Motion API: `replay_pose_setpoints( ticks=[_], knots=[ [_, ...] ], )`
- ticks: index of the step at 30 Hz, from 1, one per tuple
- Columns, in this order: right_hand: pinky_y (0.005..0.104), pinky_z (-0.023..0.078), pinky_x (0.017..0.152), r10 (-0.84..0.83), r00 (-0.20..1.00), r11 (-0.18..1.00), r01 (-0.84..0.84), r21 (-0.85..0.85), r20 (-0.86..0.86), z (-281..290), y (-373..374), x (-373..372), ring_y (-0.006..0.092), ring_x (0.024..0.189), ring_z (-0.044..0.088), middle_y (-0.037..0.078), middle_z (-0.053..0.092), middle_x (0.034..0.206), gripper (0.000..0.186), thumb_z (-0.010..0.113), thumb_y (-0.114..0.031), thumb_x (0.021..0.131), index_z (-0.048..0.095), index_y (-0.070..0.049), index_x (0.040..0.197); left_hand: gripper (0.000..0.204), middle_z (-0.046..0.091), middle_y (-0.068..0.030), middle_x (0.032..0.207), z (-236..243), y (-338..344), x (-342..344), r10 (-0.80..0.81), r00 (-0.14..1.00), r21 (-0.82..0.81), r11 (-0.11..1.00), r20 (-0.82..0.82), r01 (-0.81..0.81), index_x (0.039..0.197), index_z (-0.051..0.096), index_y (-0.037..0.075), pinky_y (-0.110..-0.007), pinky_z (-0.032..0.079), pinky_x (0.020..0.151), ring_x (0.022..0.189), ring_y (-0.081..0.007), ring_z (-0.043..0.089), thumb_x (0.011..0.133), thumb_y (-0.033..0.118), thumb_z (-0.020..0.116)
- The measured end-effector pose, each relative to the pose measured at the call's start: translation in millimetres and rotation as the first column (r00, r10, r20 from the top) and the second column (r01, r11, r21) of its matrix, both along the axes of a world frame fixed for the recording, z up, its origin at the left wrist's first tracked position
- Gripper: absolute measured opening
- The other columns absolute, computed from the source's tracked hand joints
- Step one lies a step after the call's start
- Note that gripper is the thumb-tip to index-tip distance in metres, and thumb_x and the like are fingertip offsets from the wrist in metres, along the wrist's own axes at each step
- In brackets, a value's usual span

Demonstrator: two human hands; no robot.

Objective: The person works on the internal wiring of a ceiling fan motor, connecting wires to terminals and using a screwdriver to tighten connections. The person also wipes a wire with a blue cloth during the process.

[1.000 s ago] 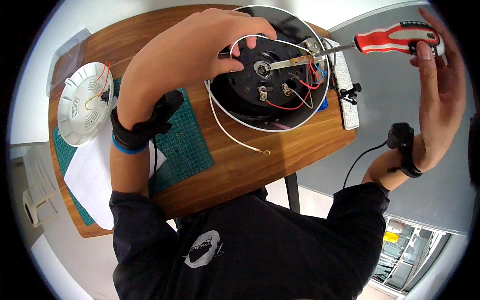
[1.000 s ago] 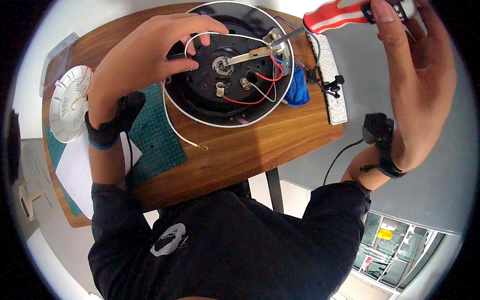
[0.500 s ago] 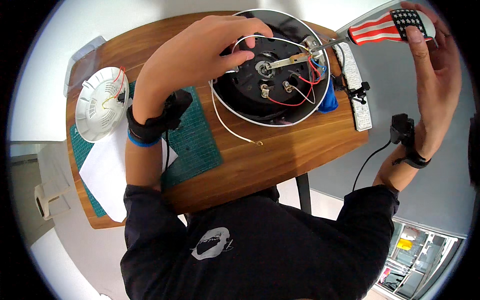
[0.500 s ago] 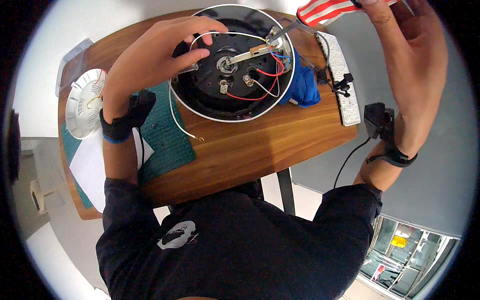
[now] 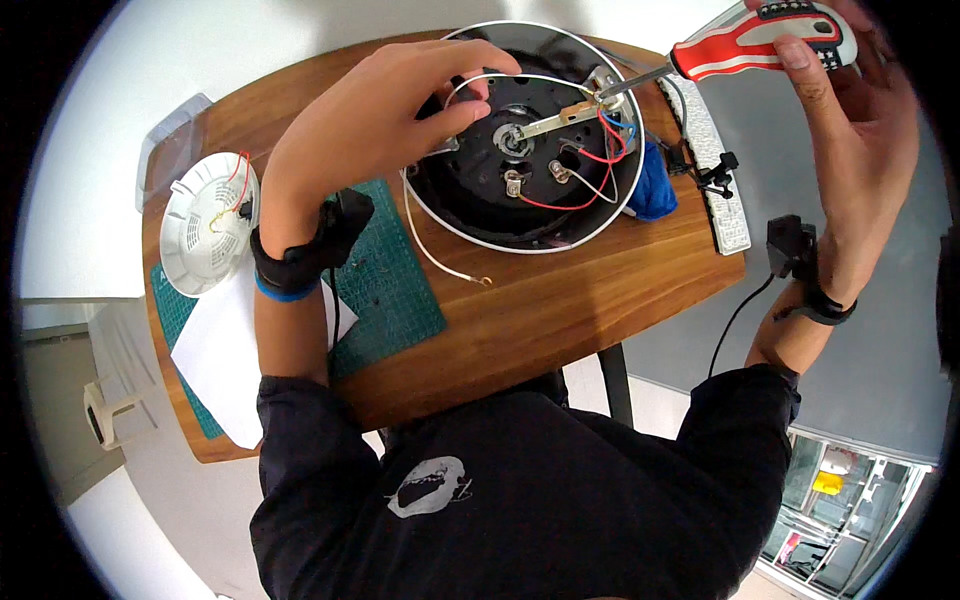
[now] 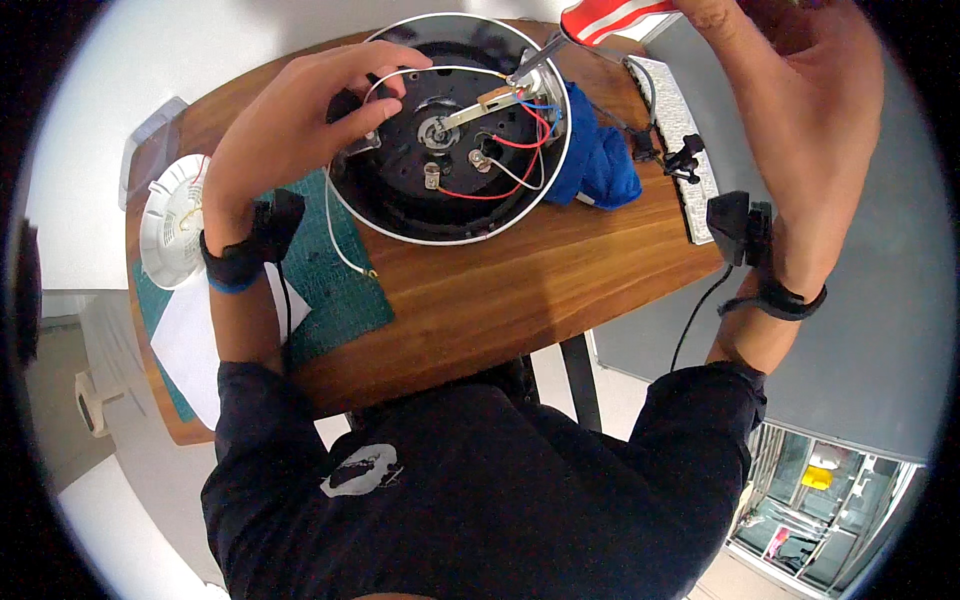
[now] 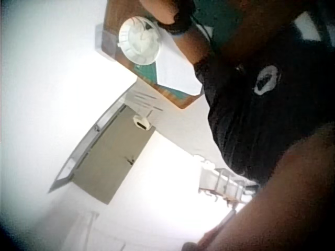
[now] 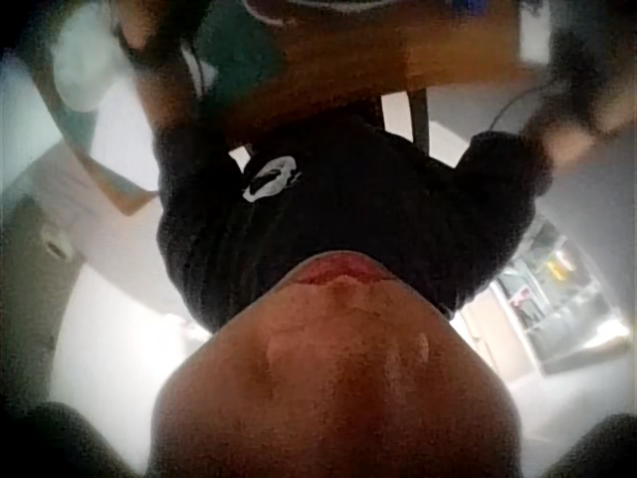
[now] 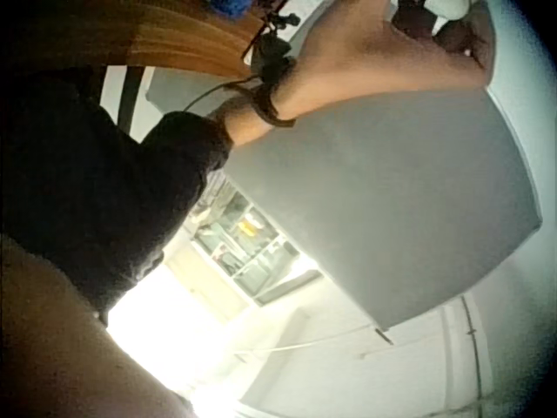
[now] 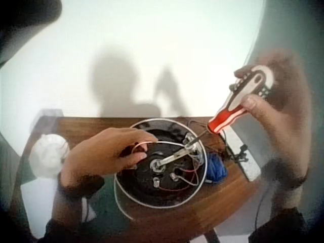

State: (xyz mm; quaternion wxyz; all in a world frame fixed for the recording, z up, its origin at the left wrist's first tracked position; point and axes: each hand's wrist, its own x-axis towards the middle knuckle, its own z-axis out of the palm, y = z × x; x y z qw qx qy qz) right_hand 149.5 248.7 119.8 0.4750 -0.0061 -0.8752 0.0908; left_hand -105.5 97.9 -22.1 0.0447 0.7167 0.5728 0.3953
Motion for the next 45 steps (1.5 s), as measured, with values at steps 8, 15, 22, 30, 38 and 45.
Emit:
replay_pose_setpoints(
  ticks=[8, 15, 22, 30, 38, 45],
  knots=[
    [0.0456, 0.063, 0.108, -0.281, 0.954, 0.958, 0.286, -0.033, 0.108, 15.8, -30.1, -13.4, 0.0328, 0.125, 0.074, 0.022, 0.069, 0.142, 0.045, 0.060, -0.014, 0.112, 0.057, -0.003, 0.155, 0.053, 0.075, -0.0112, 0.111, -0.4, -2.2, 1.8, 0.014, 1.000, -0.006, 1.000, -0.011, -0.014, 0.153, 0.067, 0.016, -0.037, 0.059, 0.084, 0.090, -0.0251, 0.071, 0.102, 0.002, 0.073],
    [0.0418, 0.066, 0.099, -0.039, 0.999, 0.987, 0.042, -0.158, 0.024, -8.2, -8.4, -1.6, 0.0291, 0.118, 0.076, 0.024, 0.069, 0.140, 0.045, 0.056, -0.012, 0.112, 0.056, -0.003, 0.156, 0.048, 0.076, -0.0119, 0.112, -1.1, -1.7, 2.1, 0.019, 1.000, -0.015, 1.000, -0.017, -0.019, 0.150, 0.068, 0.015, -0.038, 0.061, 0.087, 0.094, -0.0277, 0.074, 0.103, 0.005, 0.073],
    [0.0367, 0.069, 0.090, 0.733, 0.632, 0.523, -0.760, -0.386, -0.251, -9.0, 33.4, -17.1, 0.0274, 0.122, 0.076, 0.022, 0.069, 0.134, 0.055, 0.062, 0.002, 0.106, 0.052, -0.004, 0.159, 0.041, 0.077, -0.0134, 0.103, -5.8, 0.8, 3.4, 0.007, 1.000, 0.063, 0.998, 0.001, -0.007, 0.146, 0.068, 0.014, -0.045, 0.057, 0.079, 0.089, -0.0362, 0.072, 0.106, 0.015, 0.075],
    [0.0369, 0.070, 0.092, -0.084, 0.996, 0.987, 0.088, -0.133, 0.034, 4.9, -13.3, -14.2, 0.0291, 0.123, 0.076, 0.020, 0.068, 0.135, 0.059, 0.065, 0.007, 0.101, 0.053, -0.003, 0.158, 0.049, 0.077, -0.0147, 0.112, -3.9, -1.2, 1.5, 0.034, 0.999, 0.005, 0.999, -0.005, -0.034, 0.149, 0.068, 0.013, -0.041, 0.062, 0.089, 0.098, -0.0320, 0.076, 0.101, 0.005, 0.074],
    [0.0373, 0.070, 0.092, -0.093, 0.988, 0.991, 0.079, -0.111, -0.127, -12.2, -1.2, -30.5, 0.0288, 0.120, 0.076, 0.018, 0.068, 0.134, 0.051, 0.071, -0.001, 0.104, 0.053, -0.005, 0.152, 0.041, 0.076, -0.0150, 0.104, -1.6, 1.3, 2.7, 0.013, 1.000, 0.061, 0.998, 0.003, -0.013, 0.144, 0.068, 0.012, -0.047, 0.057, 0.082, 0.091, -0.0380, 0.072, 0.104, 0.013, 0.075],
    [0.0397, 0.074, 0.087, 0.102, 0.995, 0.965, -0.099, -0.242, -0.002, 0.0, 15.8, -13.9, 0.0324, 0.121, 0.075, 0.022, 0.066, 0.143, 0.047, 0.069, -0.007, 0.109, 0.051, -0.006, 0.153, 0.045, 0.076, -0.0152, 0.105, -1.5, 0.2, 4.0, 0.009, 0.999, 0.021, 1.000, 0.034, -0.010, 0.146, 0.068, 0.013, -0.043, 0.058, 0.079, 0.088, -0.0340, 0.073, 0.102, 0.007, 0.074]
  ],
)
